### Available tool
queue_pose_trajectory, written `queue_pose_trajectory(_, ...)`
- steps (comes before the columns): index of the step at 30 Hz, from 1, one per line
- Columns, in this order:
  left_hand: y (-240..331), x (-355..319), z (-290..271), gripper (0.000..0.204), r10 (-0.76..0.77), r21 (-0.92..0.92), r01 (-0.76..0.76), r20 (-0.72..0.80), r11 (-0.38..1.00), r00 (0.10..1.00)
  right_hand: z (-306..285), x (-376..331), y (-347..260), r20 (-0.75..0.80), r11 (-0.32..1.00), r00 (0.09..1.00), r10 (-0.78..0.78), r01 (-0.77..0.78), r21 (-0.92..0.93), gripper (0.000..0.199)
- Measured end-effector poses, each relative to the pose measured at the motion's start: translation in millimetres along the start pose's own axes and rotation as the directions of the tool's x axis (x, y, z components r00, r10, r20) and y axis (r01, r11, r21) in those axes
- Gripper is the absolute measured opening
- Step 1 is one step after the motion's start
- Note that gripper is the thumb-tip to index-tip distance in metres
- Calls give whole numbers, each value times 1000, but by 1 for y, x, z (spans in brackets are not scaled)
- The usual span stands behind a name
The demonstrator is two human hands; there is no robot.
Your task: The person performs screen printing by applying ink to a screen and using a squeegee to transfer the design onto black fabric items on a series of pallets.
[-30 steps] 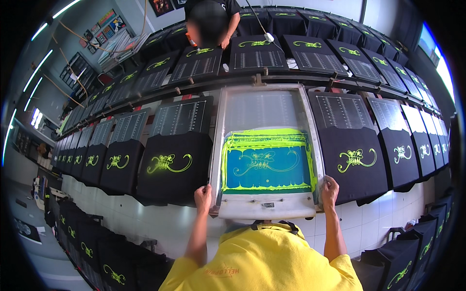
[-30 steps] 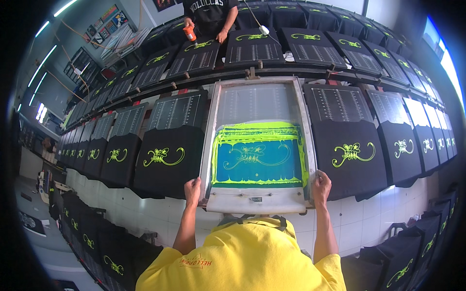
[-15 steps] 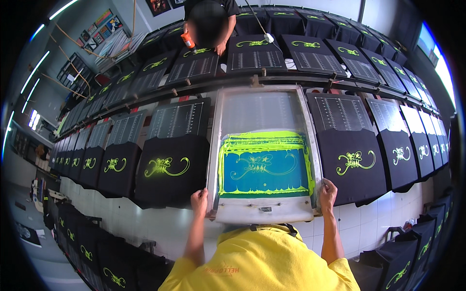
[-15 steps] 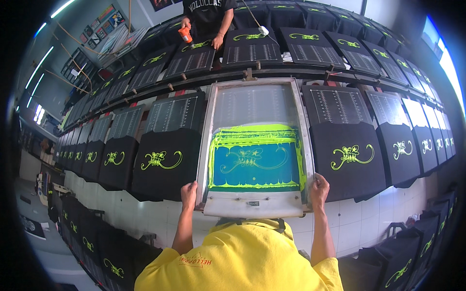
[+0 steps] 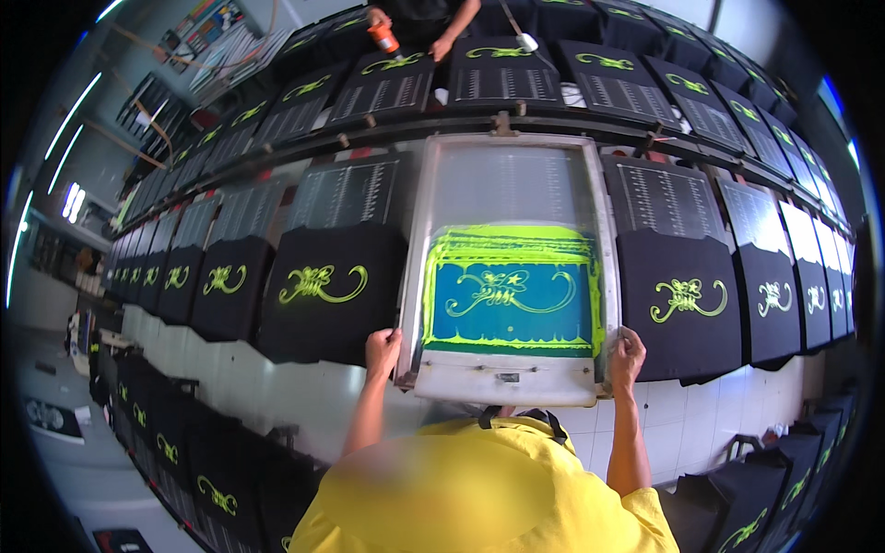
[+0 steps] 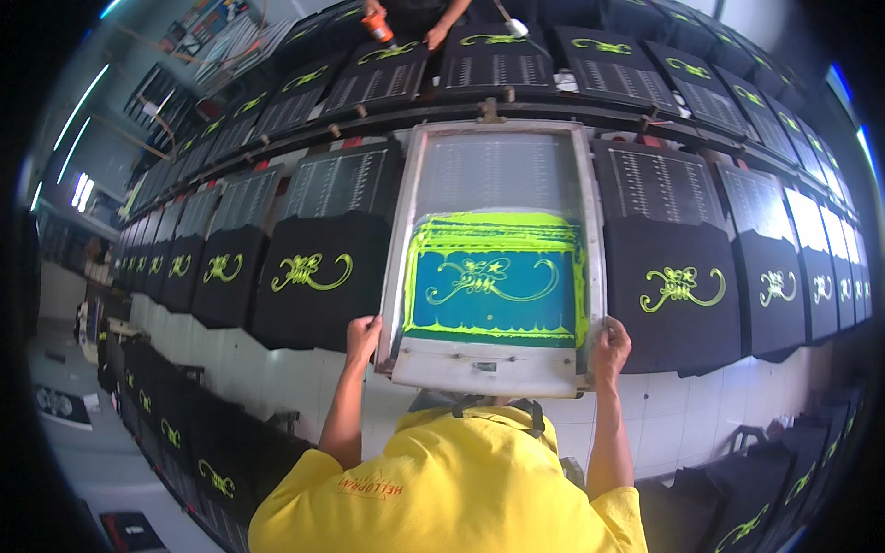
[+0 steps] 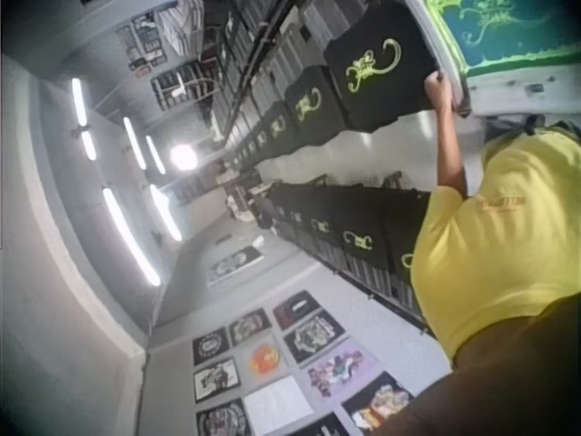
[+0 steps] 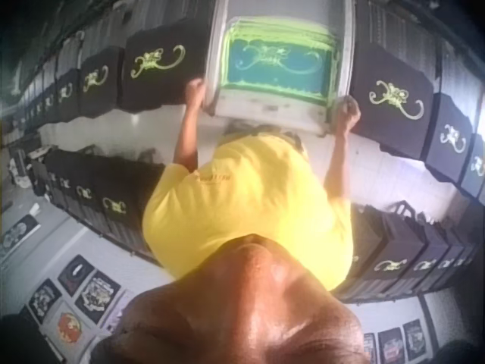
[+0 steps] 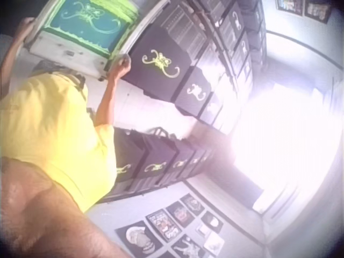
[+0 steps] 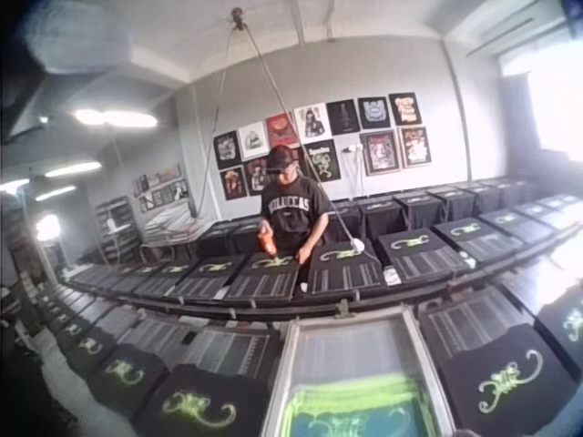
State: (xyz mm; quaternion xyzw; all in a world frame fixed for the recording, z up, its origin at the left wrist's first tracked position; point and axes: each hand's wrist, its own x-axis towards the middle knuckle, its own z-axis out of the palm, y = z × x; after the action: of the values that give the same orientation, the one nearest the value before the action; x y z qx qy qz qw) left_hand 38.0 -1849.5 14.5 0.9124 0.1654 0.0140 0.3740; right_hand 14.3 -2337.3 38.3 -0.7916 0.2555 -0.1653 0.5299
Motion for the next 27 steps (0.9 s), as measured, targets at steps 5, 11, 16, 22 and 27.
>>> queue_pose_trajectory(5,11,-2,-4,38,-24,3,24,24,1000,999,0,5,17,-56,964,967,-247,239,-119,26)
queue_pose_trajectory(11,20,-31,-23,28,149,-137,-174,-175,975,973,0,-33,-42,191,598,744,-640,639,-484,33)
queue_pose_trajectory(16,49,-94,-50,25,291,-640,-44,287,767,913,7,-117,-115,795,508,472,-382,826,-246,56)
queue_pose_trajectory(22,51,-148,11,34,451,-650,363,741,668,497,24,-127,-112,895,297,291,-339,935,-191,61)
queue_pose_trajectory(27,52,-152,70,52,330,-453,517,890,726,315,41,-111,-138,872,259,336,-356,932,-253,60)
